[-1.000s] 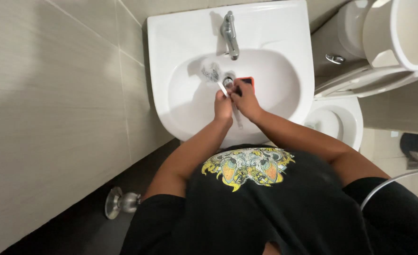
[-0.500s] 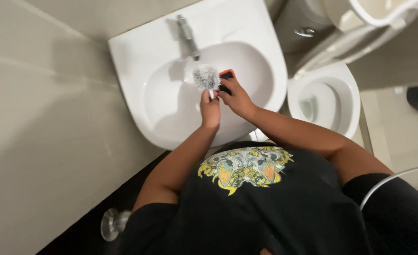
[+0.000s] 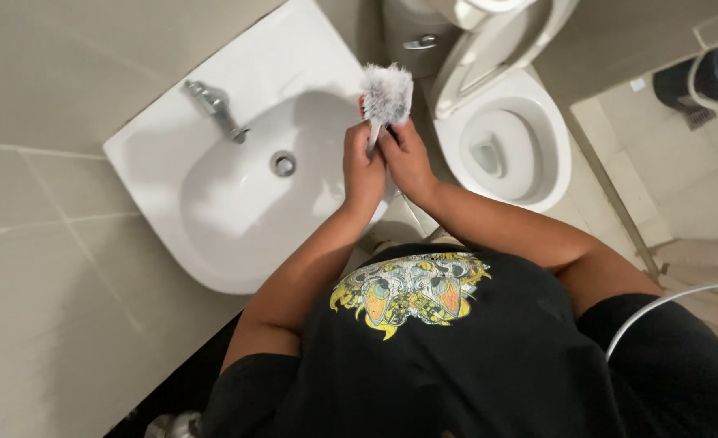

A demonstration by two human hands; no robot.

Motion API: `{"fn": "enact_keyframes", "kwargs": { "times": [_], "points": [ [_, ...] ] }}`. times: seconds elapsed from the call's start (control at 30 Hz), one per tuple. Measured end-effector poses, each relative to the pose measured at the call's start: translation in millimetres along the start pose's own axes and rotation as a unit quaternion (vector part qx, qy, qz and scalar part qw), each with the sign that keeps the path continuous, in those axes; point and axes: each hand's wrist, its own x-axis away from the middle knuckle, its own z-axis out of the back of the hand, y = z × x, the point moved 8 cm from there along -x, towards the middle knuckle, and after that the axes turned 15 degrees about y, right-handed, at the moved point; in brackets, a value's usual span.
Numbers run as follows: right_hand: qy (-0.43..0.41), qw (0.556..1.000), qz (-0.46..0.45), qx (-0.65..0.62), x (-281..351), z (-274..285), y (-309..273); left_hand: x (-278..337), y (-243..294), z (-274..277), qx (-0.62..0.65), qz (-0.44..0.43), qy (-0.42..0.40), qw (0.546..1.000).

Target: The person rinses a toilet brush and a scrubbing sponge under running water in a sink. They then move to the toilet and scrub the inside of the bowl with the brush and sponge. Finally, they place the cleaning tools back into a wall-mounted holder.

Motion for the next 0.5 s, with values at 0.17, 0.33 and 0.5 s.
{"fn": "enact_keyframes", "kwargs": {
  "times": [0.17,0.33,0.5],
  "points": [
    [0.068,0.994,0.066,0.062,-13.1,61.1,5.5,29.1,-38.5,-80.4,0.016,-0.008,-0.033,0.999],
    [0.112,0.991,-0.044,0.063,-17.0,129.8,62.6,79.5,-91.3,-156.8,0.041,0.016,-0.071,0.997],
    [0.143,0.978,-0.149,0.015,-21.5,190.2,86.2,124.5,-102.3,-213.5,0.051,0.001,-0.130,0.990]
  ]
}}
